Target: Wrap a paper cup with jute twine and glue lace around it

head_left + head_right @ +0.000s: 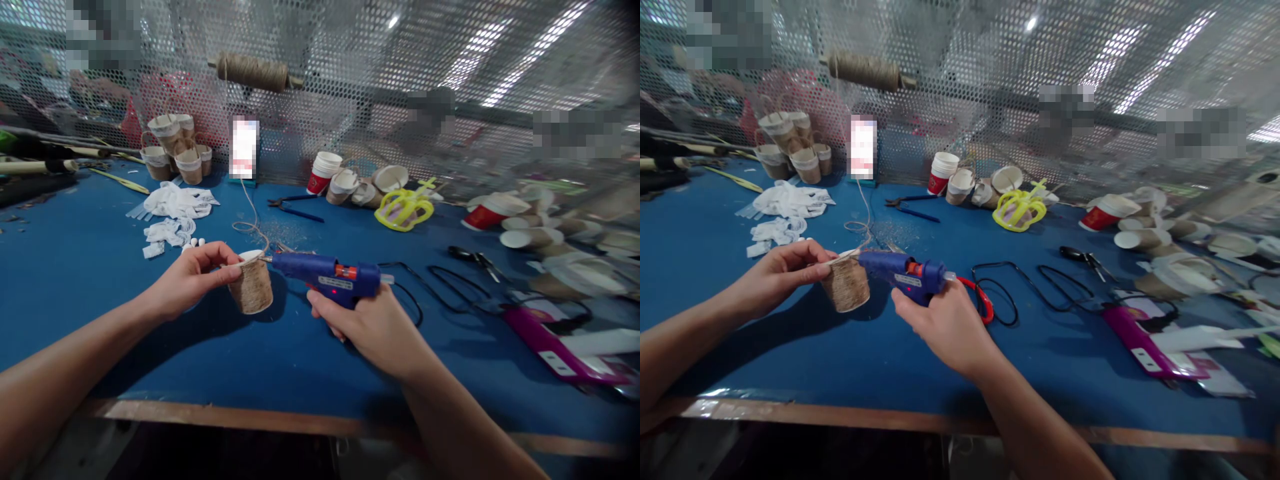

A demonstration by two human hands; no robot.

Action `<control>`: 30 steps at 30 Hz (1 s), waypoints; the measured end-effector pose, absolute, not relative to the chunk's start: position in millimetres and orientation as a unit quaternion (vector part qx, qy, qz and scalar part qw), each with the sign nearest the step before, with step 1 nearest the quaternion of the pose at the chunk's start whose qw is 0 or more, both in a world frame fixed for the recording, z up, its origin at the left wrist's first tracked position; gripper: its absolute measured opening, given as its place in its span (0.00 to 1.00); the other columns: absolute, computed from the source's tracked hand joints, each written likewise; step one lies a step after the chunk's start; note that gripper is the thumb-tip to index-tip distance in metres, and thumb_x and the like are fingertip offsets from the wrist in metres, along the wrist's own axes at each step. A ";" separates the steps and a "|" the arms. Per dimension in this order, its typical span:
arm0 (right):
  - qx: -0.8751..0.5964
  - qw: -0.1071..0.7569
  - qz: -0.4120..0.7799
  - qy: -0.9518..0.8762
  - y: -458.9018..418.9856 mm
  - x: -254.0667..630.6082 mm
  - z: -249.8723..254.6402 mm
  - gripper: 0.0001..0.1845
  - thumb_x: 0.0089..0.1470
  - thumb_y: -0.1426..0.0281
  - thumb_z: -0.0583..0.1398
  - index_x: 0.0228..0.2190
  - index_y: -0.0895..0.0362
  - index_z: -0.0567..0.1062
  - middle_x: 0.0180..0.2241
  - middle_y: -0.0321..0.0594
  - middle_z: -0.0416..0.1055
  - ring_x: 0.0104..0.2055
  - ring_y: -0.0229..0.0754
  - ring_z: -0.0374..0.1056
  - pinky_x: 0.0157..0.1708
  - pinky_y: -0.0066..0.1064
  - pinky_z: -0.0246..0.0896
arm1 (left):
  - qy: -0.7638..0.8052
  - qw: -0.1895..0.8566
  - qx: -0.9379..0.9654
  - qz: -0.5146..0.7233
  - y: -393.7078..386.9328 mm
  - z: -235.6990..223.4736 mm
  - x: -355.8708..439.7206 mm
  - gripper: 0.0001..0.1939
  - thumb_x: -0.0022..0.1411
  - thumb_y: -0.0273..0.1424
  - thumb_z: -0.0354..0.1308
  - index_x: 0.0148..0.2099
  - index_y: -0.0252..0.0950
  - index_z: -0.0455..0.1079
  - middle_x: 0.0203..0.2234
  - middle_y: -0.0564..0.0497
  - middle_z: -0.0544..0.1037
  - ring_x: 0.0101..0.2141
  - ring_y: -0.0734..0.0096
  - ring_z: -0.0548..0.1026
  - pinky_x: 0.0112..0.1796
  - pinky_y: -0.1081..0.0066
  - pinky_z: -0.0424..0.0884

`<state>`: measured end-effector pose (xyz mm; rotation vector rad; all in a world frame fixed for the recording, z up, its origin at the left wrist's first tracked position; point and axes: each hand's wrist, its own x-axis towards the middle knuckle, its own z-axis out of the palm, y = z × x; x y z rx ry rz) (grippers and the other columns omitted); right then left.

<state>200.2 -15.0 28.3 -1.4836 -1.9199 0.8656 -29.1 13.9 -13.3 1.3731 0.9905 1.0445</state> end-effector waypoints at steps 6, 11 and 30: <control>-0.572 0.268 0.362 -0.685 -2.9 210.1 29.5 0.13 0.48 0.65 0.58 0.18 0.58 0.69 0.10 0.29 0.58 0.13 0.31 0.56 0.16 0.25 0.56 | 0.404 0.542 0.588 0.445 14.4 -16.3 -31.1 0.06 0.52 0.31 0.61 0.29 0.34 0.68 0.29 0.52 0.75 0.32 0.73 0.70 0.36 0.72 0.63; -0.558 0.343 0.432 -0.621 16.9 223.6 27.3 0.09 0.44 0.66 0.61 0.22 0.59 0.69 0.11 0.28 0.59 0.14 0.30 0.53 0.16 0.24 0.52 | 0.398 0.527 0.599 0.453 16.5 -15.6 -34.9 0.07 0.52 0.32 0.61 0.28 0.34 0.67 0.29 0.51 0.74 0.33 0.72 0.70 0.36 0.72 0.63; -0.707 0.232 0.202 -0.636 85.5 224.0 11.4 0.08 0.53 0.72 0.59 0.34 0.64 0.75 0.45 0.53 0.68 0.50 0.51 0.62 0.46 0.38 0.58 | 0.377 0.526 0.627 0.433 14.9 -5.2 -38.1 0.09 0.51 0.33 0.62 0.27 0.34 0.66 0.31 0.49 0.75 0.34 0.69 0.71 0.37 0.69 0.65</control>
